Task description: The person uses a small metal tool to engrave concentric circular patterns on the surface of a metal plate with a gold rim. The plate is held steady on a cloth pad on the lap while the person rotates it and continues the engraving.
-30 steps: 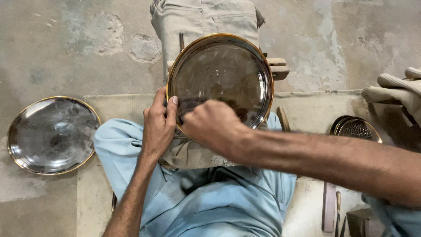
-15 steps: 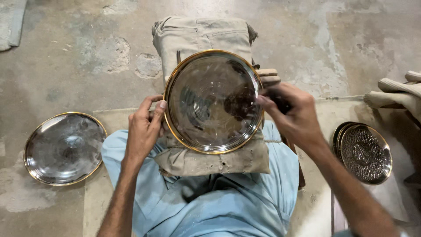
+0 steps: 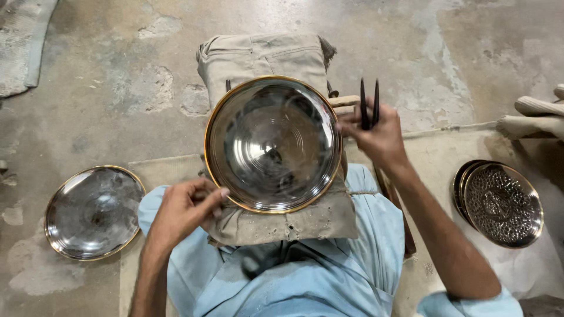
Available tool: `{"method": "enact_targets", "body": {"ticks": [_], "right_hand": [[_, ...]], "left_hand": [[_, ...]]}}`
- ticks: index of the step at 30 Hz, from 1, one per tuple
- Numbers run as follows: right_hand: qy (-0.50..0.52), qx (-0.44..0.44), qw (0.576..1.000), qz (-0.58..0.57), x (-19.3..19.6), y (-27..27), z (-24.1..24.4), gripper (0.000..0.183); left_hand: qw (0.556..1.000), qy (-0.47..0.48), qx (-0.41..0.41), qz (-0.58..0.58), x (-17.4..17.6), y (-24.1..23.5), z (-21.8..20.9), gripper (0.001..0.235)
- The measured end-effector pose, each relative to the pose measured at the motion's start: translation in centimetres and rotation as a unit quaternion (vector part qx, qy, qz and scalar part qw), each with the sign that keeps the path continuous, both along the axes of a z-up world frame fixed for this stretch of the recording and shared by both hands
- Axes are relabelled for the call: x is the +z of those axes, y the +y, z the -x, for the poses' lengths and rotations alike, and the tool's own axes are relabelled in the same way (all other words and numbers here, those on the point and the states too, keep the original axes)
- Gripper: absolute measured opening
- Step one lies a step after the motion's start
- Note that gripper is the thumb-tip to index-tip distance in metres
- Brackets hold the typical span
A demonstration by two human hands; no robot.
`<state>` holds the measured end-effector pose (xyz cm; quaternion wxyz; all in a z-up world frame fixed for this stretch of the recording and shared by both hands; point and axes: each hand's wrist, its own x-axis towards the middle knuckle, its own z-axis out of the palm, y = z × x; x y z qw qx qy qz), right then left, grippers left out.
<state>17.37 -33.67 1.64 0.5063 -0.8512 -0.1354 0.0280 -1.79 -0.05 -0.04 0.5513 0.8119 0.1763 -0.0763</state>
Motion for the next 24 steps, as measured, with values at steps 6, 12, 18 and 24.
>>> {"method": "enact_targets", "body": {"ticks": [6, 12, 18, 24], "right_hand": [[-0.196, 0.043, 0.979, 0.039, 0.4, 0.1, -1.4, 0.021], [0.039, 0.101, 0.967, 0.229, 5.0, -2.7, 4.8, 0.052], [-0.051, 0.288, 0.913, 0.283, 9.1, 0.3, 7.5, 0.052], [-0.156, 0.344, 0.849, 0.370, 10.0, 3.2, 8.4, 0.029]], "left_hand": [[0.997, -0.042, 0.051, -0.037, 0.5, -0.5, 0.4, 0.025], [0.972, -0.185, 0.109, -0.096, 2.8, -2.2, 0.1, 0.017], [0.945, -0.317, -0.041, -0.070, 3.4, -5.1, -1.5, 0.017], [0.915, -0.346, -0.199, -0.063, 2.5, -7.0, -3.5, 0.030]]}}
